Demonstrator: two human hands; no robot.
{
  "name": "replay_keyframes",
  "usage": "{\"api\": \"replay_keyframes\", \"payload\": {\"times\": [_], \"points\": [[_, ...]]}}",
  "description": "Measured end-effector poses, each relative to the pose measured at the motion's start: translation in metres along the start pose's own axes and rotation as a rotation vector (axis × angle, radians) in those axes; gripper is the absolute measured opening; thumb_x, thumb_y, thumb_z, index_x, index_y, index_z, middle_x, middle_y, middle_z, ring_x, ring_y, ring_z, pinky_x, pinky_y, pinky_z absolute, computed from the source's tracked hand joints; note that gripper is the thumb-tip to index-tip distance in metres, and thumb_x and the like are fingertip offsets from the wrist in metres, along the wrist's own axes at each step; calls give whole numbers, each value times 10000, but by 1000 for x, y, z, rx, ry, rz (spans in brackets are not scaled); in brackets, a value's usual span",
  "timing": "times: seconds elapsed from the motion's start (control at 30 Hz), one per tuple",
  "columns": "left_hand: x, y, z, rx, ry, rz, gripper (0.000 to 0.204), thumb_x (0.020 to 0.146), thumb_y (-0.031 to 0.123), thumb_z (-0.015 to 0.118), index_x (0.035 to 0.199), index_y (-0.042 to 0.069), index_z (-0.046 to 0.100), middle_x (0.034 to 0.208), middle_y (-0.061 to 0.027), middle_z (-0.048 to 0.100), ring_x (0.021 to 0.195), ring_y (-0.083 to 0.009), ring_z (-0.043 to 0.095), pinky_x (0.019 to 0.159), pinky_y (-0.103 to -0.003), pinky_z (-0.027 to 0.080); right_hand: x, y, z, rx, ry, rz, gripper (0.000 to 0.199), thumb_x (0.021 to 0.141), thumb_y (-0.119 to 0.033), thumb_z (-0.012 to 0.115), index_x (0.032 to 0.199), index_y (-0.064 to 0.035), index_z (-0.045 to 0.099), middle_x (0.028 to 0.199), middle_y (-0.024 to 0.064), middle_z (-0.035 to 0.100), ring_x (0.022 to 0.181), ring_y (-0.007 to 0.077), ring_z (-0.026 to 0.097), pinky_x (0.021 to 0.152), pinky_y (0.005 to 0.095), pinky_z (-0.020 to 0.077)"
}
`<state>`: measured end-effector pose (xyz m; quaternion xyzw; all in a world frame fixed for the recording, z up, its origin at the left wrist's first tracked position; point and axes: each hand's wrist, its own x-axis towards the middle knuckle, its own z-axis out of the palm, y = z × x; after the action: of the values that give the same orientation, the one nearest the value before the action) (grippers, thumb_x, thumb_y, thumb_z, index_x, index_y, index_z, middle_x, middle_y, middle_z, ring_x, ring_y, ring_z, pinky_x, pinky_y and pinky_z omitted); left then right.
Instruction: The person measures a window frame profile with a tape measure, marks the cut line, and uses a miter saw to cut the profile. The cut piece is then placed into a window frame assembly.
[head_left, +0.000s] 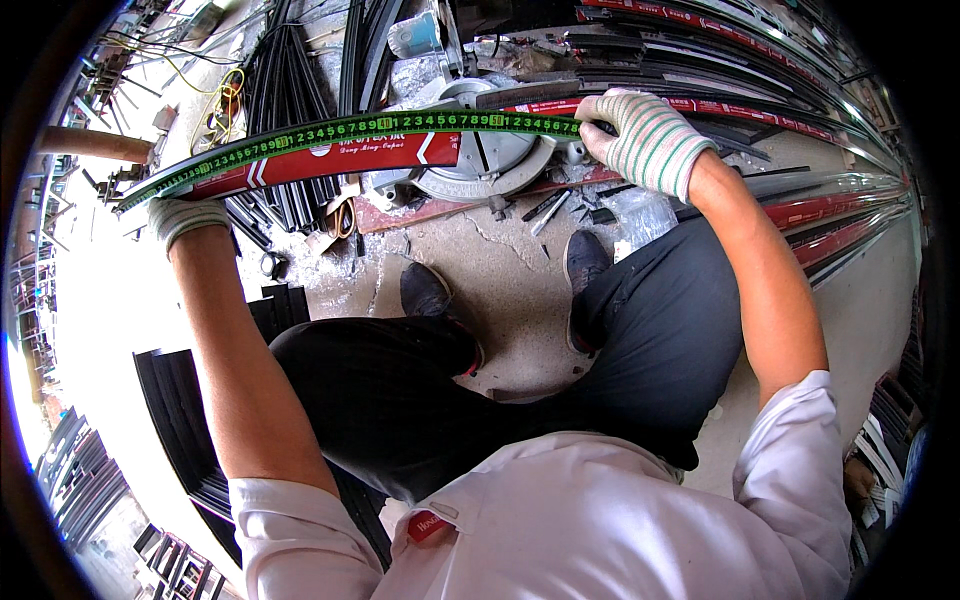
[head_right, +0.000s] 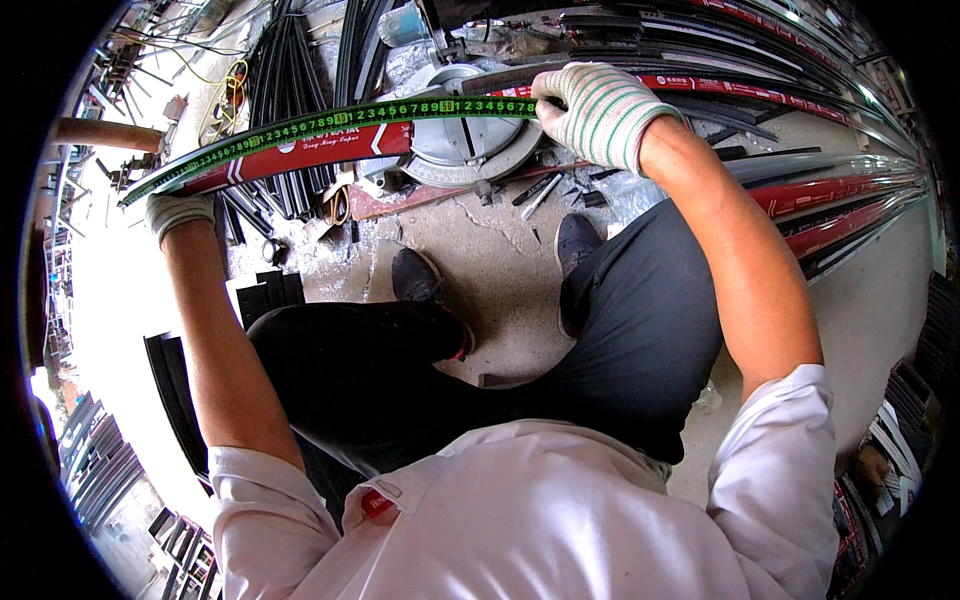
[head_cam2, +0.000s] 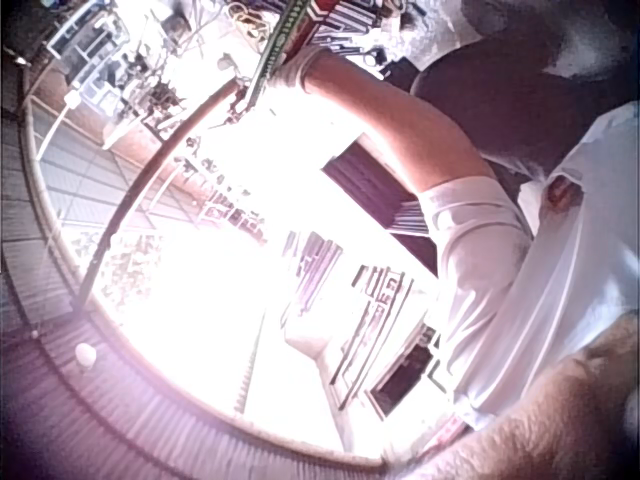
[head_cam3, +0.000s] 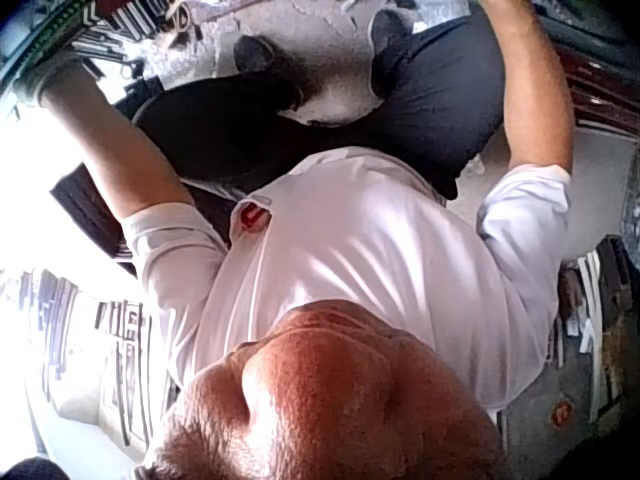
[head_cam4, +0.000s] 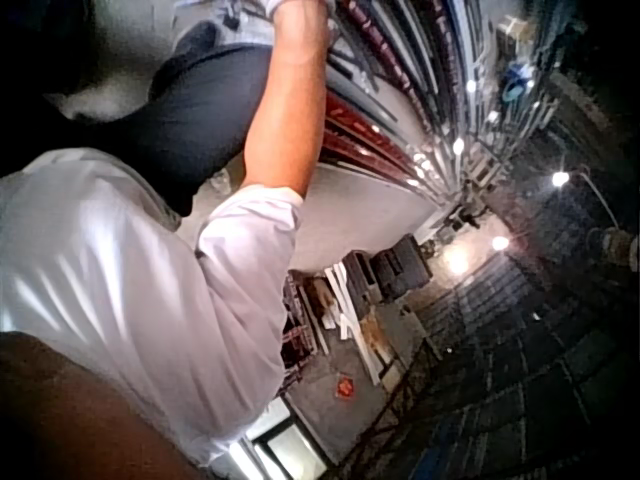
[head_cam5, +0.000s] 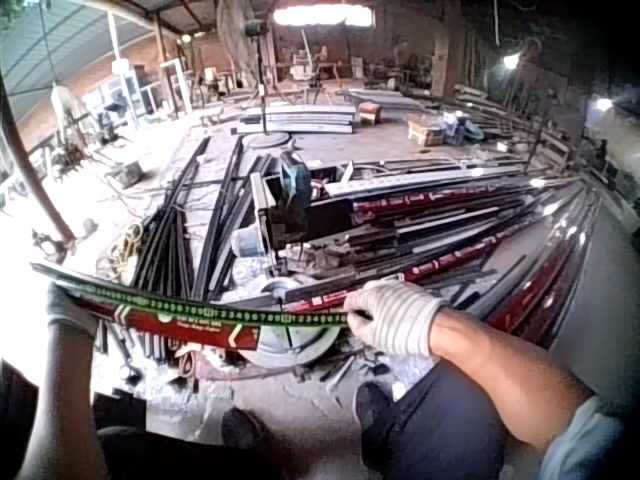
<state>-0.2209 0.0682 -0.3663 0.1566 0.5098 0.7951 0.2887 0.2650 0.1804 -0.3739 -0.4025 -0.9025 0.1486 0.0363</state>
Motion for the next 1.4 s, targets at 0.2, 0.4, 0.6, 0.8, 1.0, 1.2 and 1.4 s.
{"api": "replay_keyframes", "payload": {"times": [0.2,0.4,0.6,0.8,1.0,1.2,1.4], "points": [[2,-1,1,7,-5,-6,566,1015,481,463,1423,101,563,1413,-192,606,1221,-378,625,1061,-542,505,0,-1,0,14,2,5,279,939,-218,662,1119,-20,739,1009,196,727,953,352,707,884,417,558],[4,-4,4,14,-10,-14,575,1013,495,464,1423,104,563,1413,-191,605,1217,-378,625,1059,-542,505,0,1,-1,6,1,9,274,938,-219,657,1112,-24,741,1003,198,728,948,355,706,875,422,558],[8,-4,6,25,-13,-19,584,1010,509,464,1422,107,562,1412,-191,605,1213,-379,626,1057,-543,505,-1,3,-1,5,11,-28,275,937,-221,656,1106,-21,741,999,200,726,949,361,703,870,423,556],[13,-6,10,35,-22,-29,593,1008,522,465,1422,109,562,1412,-190,604,1209,-379,627,1055,-544,505,-3,5,-1,-5,29,-27,265,935,-215,656,1097,-24,742,993,199,725,954,364,700,876,425,552],[18,-7,14,48,-31,-42,602,1005,536,465,1421,112,562,1412,-190,604,1206,-379,628,1053,-545,506,-3,6,-2,-2,19,-18,262,937,-215,653,1098,-29,743,992,197,724,951,369,694,876,429,548],[22,-11,18,60,-37,-53,611,1003,550,465,1421,114,561,1412,-190,603,1202,-379,628,1051,-545,506,-5,8,-3,8,11,-9,270,945,-220,649,1106,-23,739,998,198,725,961,359,698,882,421,548],[25,-14,22,66,-42,-62,621,1000,564,466,1420,117,561,1411,-189,603,1198,-380,629,1049,-546,506,-6,10,-2,13,26,-7,278,951,-228,645,1109,-19,738,1006,200,728,966,357,700,888,419,546]]}}
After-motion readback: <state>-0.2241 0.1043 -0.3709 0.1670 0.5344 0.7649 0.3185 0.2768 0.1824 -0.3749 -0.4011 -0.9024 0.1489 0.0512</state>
